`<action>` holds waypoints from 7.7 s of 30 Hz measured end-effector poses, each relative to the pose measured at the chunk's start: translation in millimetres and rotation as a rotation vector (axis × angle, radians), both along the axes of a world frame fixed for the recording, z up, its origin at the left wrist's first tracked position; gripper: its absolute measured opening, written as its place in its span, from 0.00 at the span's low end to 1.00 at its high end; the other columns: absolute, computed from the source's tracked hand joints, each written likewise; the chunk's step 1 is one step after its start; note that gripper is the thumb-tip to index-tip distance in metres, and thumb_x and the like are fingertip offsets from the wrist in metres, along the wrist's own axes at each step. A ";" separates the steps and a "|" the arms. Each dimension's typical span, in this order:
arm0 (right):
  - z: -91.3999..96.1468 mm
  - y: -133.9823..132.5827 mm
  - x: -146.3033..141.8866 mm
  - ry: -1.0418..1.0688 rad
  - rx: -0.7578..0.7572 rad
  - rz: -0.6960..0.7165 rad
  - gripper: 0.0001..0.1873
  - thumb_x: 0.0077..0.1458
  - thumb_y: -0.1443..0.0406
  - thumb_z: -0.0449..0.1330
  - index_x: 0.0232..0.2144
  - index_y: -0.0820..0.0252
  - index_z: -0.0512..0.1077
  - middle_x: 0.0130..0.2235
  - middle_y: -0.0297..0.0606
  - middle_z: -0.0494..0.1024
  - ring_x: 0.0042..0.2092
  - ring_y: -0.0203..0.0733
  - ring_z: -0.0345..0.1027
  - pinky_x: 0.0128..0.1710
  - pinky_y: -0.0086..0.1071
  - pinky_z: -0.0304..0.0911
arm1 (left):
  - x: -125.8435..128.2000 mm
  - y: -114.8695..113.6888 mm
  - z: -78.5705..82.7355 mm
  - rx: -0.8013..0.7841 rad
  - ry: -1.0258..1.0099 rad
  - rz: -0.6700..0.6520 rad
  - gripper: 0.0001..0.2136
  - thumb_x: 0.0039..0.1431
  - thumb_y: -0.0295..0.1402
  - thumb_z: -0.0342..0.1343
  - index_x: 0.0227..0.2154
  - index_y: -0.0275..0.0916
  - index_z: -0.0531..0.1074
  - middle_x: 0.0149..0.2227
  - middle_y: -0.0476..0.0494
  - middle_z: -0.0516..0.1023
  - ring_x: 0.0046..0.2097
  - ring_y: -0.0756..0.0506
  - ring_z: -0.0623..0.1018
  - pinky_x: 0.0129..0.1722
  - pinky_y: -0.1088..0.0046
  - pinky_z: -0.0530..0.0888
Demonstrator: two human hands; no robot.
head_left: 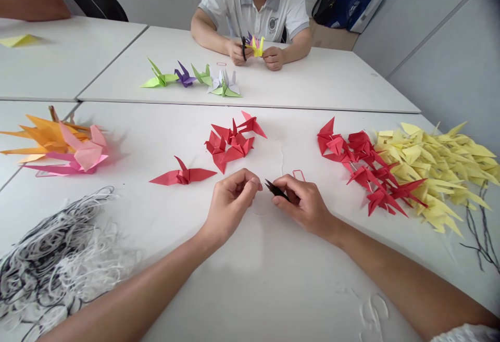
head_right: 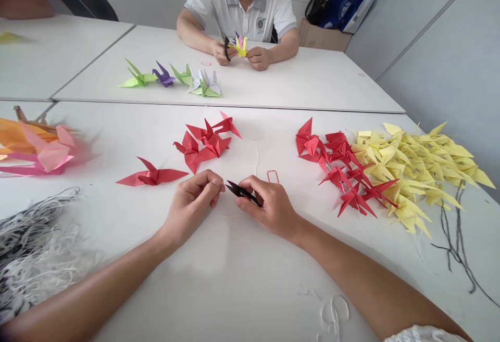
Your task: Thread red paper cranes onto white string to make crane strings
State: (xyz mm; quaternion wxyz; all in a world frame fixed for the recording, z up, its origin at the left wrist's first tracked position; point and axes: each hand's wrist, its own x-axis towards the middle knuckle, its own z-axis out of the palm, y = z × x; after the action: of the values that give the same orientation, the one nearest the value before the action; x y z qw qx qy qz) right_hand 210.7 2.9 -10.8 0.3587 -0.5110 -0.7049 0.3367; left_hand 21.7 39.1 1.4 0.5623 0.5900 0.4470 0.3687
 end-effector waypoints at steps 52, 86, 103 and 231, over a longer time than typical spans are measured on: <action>1.7 -0.3 0.0 -0.012 -0.008 0.033 0.07 0.62 0.60 0.59 0.36 0.58 0.67 0.24 0.24 0.60 0.23 0.28 0.48 0.23 0.26 0.45 | -0.2 -0.9 -1.3 0.001 -0.010 -0.020 0.09 0.63 0.29 0.49 0.26 0.39 0.68 0.20 0.55 0.62 0.23 0.54 0.59 0.20 0.81 0.58; 2.3 0.0 -0.9 -0.051 0.001 0.017 0.08 0.63 0.59 0.57 0.37 0.58 0.68 0.25 0.26 0.64 0.23 0.30 0.50 0.24 0.27 0.46 | 0.9 -0.4 -0.8 0.022 -0.002 -0.014 0.09 0.62 0.30 0.50 0.26 0.39 0.69 0.22 0.54 0.64 0.23 0.54 0.59 0.21 0.80 0.57; 1.6 -0.4 -1.2 -0.036 -0.004 0.014 0.08 0.63 0.60 0.57 0.36 0.58 0.67 0.24 0.26 0.63 0.23 0.30 0.50 0.24 0.27 0.47 | -0.1 -0.9 -1.7 0.029 0.002 -0.018 0.09 0.63 0.30 0.49 0.27 0.39 0.69 0.21 0.54 0.62 0.23 0.53 0.59 0.21 0.79 0.57; 0.7 -0.6 -0.7 -0.071 0.000 0.016 0.08 0.63 0.59 0.56 0.36 0.58 0.67 0.25 0.27 0.62 0.24 0.30 0.50 0.24 0.27 0.48 | 1.1 -1.2 0.2 0.004 0.015 -0.025 0.10 0.63 0.32 0.50 0.26 0.38 0.68 0.22 0.54 0.62 0.22 0.54 0.57 0.21 0.79 0.57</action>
State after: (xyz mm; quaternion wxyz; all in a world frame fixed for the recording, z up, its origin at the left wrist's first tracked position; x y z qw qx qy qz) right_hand 209.9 2.3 -10.1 0.3306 -0.5171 -0.7212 0.3210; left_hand 22.8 37.9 1.6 0.5620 0.5995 0.4432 0.3581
